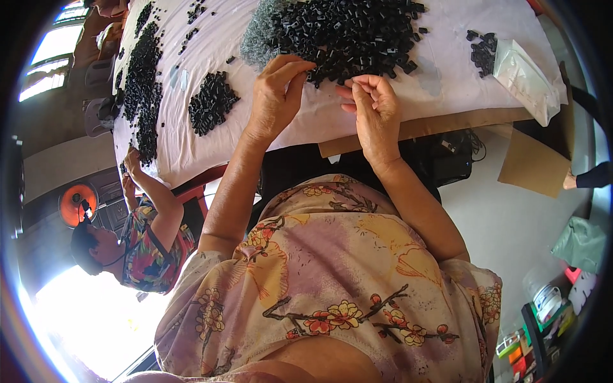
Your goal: The person connects small black plastic parts by hand at a workshop table.
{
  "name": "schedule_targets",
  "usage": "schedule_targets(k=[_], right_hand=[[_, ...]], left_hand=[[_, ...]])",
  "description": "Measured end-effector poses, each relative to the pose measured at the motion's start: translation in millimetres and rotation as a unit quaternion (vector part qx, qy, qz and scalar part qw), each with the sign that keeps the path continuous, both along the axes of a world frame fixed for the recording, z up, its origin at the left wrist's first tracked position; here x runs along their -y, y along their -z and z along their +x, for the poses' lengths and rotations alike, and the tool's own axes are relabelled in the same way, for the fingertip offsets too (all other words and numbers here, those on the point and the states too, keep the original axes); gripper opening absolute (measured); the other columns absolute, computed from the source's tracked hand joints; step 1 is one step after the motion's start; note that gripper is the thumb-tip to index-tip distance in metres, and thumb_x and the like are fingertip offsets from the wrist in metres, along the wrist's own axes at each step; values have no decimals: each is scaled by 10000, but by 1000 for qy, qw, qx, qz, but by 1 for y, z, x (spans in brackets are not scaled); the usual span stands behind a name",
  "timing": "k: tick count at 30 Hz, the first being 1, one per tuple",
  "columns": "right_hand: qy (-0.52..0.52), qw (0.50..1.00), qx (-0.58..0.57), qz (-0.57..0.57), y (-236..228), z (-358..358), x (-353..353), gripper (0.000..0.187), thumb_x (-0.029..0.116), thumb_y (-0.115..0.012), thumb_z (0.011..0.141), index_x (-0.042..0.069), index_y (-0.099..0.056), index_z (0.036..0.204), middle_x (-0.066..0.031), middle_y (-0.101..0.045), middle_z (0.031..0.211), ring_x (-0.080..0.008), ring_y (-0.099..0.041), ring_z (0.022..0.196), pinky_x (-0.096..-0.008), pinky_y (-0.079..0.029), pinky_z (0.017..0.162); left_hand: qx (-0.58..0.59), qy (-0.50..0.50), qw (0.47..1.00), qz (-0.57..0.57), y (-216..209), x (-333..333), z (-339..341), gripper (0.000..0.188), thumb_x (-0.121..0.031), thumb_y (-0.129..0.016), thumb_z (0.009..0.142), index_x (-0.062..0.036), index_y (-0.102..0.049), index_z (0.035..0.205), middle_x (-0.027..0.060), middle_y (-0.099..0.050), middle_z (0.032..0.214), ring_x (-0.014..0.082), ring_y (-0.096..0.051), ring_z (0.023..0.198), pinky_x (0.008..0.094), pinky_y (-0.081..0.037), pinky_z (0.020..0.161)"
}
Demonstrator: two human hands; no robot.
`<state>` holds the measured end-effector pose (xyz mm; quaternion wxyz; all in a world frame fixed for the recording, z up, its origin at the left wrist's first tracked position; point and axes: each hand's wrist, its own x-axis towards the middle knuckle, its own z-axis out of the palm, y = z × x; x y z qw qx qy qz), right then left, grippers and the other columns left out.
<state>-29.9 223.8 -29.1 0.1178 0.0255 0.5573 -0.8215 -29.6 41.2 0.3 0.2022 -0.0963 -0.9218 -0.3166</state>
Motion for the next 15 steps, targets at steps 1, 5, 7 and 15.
schedule_targets(k=[1,5,7,15], right_hand=[[-2,1000,-21,6,3,0,0,142,106,-523,1011,4,-555,1104,-105,-646,1071,-196,-687,970,-268,-550,762],[-1,998,-58,-11,6,2,3,136,101,-529,1010,10,-568,1103,-95,-649,1101,-185,-658,1042,-296,-536,842],[-6,998,-63,-11,5,1,3,137,102,-528,1011,12,-570,1106,-92,-651,1103,-185,-652,1054,-299,-530,857],[-10,999,-43,-1,5,-1,-3,142,104,-527,1012,12,-578,1107,-86,-661,1041,-159,-678,905,-259,-531,759]], left_hand=[[13,-11,1000,13,0,1,4,183,44,-633,821,-51,-724,948,111,-665,956,297,-644,863,361,-525,751],[43,-38,998,9,6,7,18,167,8,-666,828,-61,-730,966,105,-677,956,271,-669,871,345,-530,749],[44,-44,998,6,7,6,21,159,4,-671,824,-61,-729,957,105,-677,952,273,-669,872,348,-528,749],[23,-34,999,7,7,-15,9,118,2,-672,767,-46,-710,867,113,-640,881,320,-620,847,403,-513,748]])
